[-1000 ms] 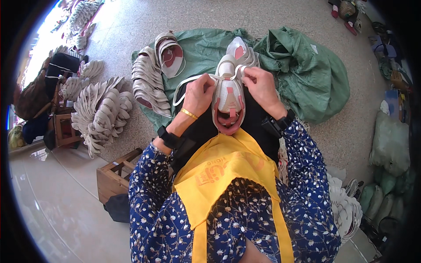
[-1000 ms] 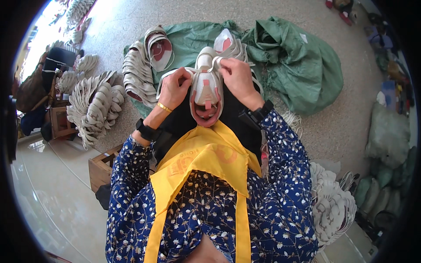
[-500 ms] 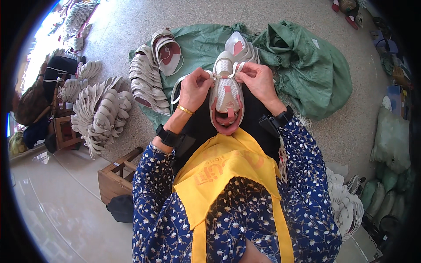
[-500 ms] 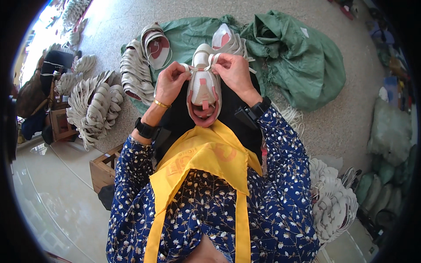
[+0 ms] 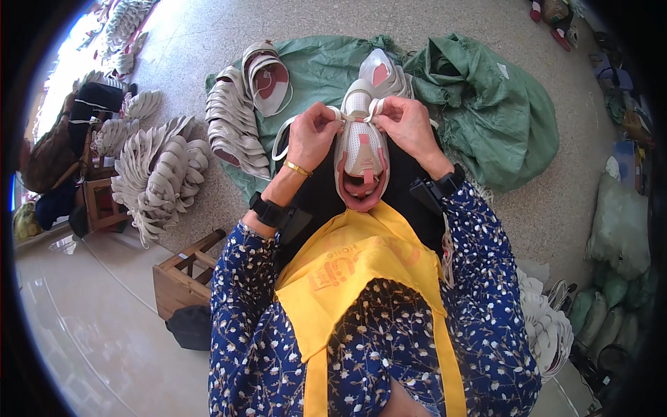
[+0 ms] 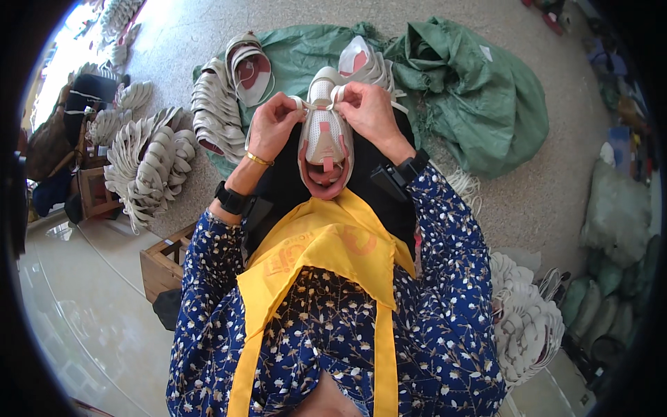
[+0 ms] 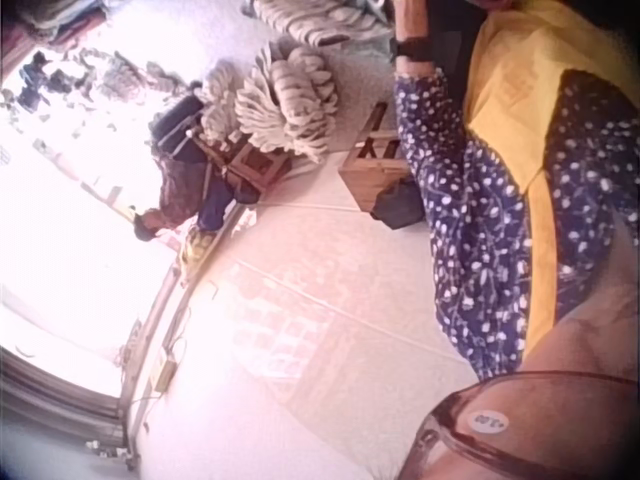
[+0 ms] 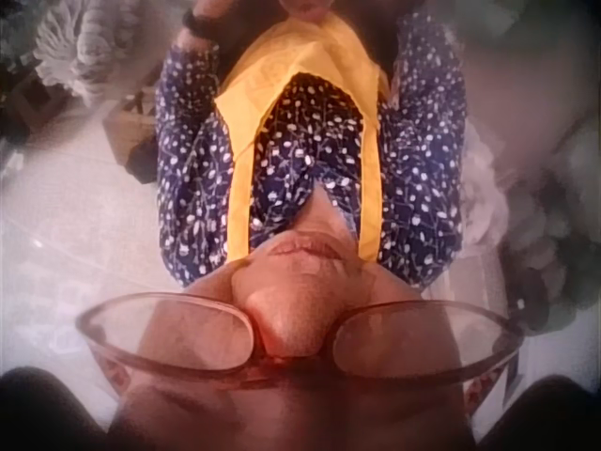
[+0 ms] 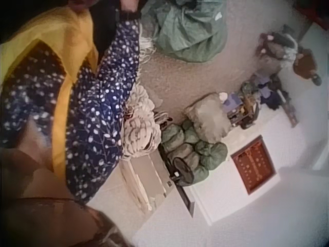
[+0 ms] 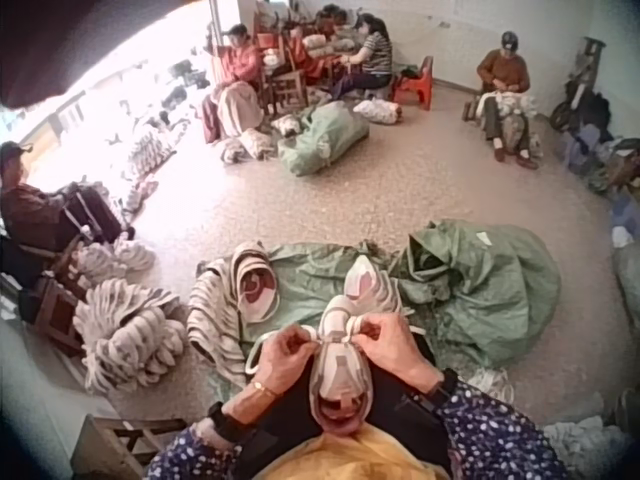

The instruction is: The person sits on the floor and laces a white sneaker with pink accents. They thread the white shoelace through the eyelets, pull it tight, and tie a knot. The person repeats this process for multiple shoes in a pile.

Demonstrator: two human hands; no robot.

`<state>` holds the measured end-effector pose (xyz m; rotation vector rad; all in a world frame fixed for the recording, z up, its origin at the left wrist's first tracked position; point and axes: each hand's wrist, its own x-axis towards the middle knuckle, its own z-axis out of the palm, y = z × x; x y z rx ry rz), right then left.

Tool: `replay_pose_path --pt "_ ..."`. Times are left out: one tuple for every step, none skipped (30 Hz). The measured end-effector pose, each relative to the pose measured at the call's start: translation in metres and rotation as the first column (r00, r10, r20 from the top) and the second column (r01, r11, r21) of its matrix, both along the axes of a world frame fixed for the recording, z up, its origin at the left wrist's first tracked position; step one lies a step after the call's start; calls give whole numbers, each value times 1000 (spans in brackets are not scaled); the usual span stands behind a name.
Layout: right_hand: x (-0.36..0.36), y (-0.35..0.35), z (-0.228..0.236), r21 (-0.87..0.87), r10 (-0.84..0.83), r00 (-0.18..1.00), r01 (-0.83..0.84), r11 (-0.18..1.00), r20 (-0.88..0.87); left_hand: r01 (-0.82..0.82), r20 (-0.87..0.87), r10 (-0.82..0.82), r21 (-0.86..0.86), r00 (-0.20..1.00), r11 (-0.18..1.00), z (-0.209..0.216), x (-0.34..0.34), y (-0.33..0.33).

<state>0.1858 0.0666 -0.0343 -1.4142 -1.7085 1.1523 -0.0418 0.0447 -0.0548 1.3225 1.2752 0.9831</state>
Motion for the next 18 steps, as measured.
replay_pose_path --pt "0 1 0 3 9 1000 -9 1000 16 -14 27 14 -10 1000 1000 -2 0 1" --pt "-1 2 1 7 17 999 -18 1000 33 -28 53 29 -19 998 999 -4 1 2" --pt "-2 4 1 10 27 998 -27 1000 48 -33 79 35 -25 996 999 -6 1 4" --pt "-2 4 -2 19 27 999 -28 999 35 -38 105 41 -30 994 999 -7 1 5" --pt "0 4 -7 28 27 999 -28 999 22 -42 131 47 -36 990 998 -8 1 7" --pt "0 4 -7 36 27 1000 -27 999 9 -49 163 57 -52 985 997 -7 2 7" --pt "-1 3 -7 39 11 1000 -11 999 4 -54 195 67 -69 979 996 -6 2 8" --pt "-1 2 -7 41 -6 1000 6 999 -1 -58 227 77 -86 971 995 -5 3 9" --pt "-2 2 -6 44 -22 1000 23 999 -6 -60 232 79 -87 970 994 -4 4 9" --pt "-3 1 -6 49 -21 1000 21 999 -3 -62 237 81 -87 968 994 -3 4 9" --pt "-3 1 -7 55 -21 1000 20 998 0 -63 243 82 -87 967 994 -3 5 9" --pt "-3 1 -6 60 -18 1000 18 998 2 -63 238 79 -72 968 995 -5 4 8" --pt "-4 1 -6 65 -17 1000 17 998 2 -64 233 75 -56 970 996 -7 4 8" --pt "-4 1 -5 70 -15 1000 15 997 2 -64 228 72 -41 971 997 -9 3 8" --pt "-3 0 -4 74 -17 1000 16 997 6 -55 189 61 -37 980 998 -8 3 8" --pt "-2 1 -5 78 -19 1000 19 997 4 -47 149 51 -33 988 998 -7 2 8" --pt "-1 1 -7 81 -22 1000 22 996 1 -38 109 41 -29 993 999 -5 2 8" --pt "-2 1 -7 83 -23 1000 23 996 -3 -65 55 65 -10 996 998 -5 3 7"
